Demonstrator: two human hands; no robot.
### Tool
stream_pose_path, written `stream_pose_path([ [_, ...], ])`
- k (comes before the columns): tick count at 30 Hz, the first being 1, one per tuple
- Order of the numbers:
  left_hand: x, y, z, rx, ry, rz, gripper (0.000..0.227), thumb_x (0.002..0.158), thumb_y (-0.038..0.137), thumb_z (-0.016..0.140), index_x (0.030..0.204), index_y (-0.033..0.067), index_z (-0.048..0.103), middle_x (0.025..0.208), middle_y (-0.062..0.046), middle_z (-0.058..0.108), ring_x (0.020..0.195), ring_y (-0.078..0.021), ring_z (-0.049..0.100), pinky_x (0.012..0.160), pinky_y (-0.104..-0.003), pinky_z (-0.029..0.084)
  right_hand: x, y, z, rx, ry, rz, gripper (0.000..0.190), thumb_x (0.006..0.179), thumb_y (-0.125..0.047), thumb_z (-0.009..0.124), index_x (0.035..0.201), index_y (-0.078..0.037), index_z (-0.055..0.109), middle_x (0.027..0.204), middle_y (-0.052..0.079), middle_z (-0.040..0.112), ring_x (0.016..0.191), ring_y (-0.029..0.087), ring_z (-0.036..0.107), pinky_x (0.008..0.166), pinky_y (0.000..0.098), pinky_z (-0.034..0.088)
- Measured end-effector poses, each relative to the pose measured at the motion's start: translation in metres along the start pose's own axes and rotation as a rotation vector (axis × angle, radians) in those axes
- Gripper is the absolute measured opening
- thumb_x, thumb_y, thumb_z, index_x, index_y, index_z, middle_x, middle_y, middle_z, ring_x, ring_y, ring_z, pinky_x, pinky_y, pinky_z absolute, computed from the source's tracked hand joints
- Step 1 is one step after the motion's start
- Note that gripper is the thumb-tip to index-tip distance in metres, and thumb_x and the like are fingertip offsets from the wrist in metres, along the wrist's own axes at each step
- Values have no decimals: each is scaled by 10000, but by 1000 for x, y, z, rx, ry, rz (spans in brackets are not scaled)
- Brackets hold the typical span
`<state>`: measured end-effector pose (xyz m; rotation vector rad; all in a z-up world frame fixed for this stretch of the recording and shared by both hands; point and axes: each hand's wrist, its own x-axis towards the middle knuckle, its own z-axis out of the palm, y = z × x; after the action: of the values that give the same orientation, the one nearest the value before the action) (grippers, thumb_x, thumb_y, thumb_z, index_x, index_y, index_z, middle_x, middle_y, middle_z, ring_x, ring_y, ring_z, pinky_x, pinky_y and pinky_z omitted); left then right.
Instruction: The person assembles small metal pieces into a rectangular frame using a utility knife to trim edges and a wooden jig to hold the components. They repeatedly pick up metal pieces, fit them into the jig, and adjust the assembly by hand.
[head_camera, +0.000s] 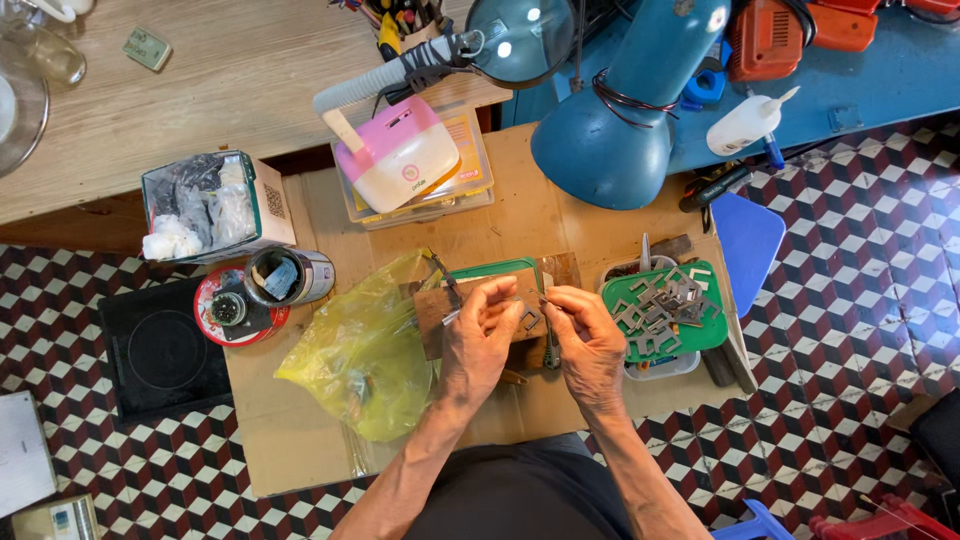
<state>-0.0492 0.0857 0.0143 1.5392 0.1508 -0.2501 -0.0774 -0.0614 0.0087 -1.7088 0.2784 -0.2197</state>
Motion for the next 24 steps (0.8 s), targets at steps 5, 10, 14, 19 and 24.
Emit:
stream_pose_path([
  [5,8,-7,18,-412,-137,-262,462,955,160,695,1380,16,583,1251,-83,703,1130,-121,652,958,-263,547,-4,-9,-2,175,47,-21,150,980,-14,681,1128,-2,702,1209,58,674,1069,91,659,928,233,551],
  [10,6,-8,34,-684,-104,-338,438,966,182,698,1356,9,596,1191,-83,704,1047,-138,667,908,-285,546,-10,-14,4,151,132,72,142,964,-5,704,1103,5,729,1186,72,698,983,109,659,838,243,549],
  [14,10,-3,35,-584,-41,-410,422,939,174,693,1332,47,605,1160,-62,710,1018,-131,677,889,-281,557,-18,-19,-12,-12,37,57,249,934,-47,690,1179,-4,698,1202,71,691,1065,127,689,914,250,556],
  [19,15,9,31,-563,-60,-412,392,956,181,681,1305,23,599,1105,-71,678,1009,-183,692,896,-331,600,-38,3,-70,-228,353,167,204,990,-121,648,1144,-16,732,1079,74,755,966,135,714,837,248,559],
  [24,12,20,30,-474,-111,-406,443,966,215,649,1353,21,557,1155,-78,680,1011,-173,690,899,-311,597,-43,44,-139,-435,619,449,190,1015,-158,656,1143,-48,745,922,98,698,797,161,642,707,299,509],
])
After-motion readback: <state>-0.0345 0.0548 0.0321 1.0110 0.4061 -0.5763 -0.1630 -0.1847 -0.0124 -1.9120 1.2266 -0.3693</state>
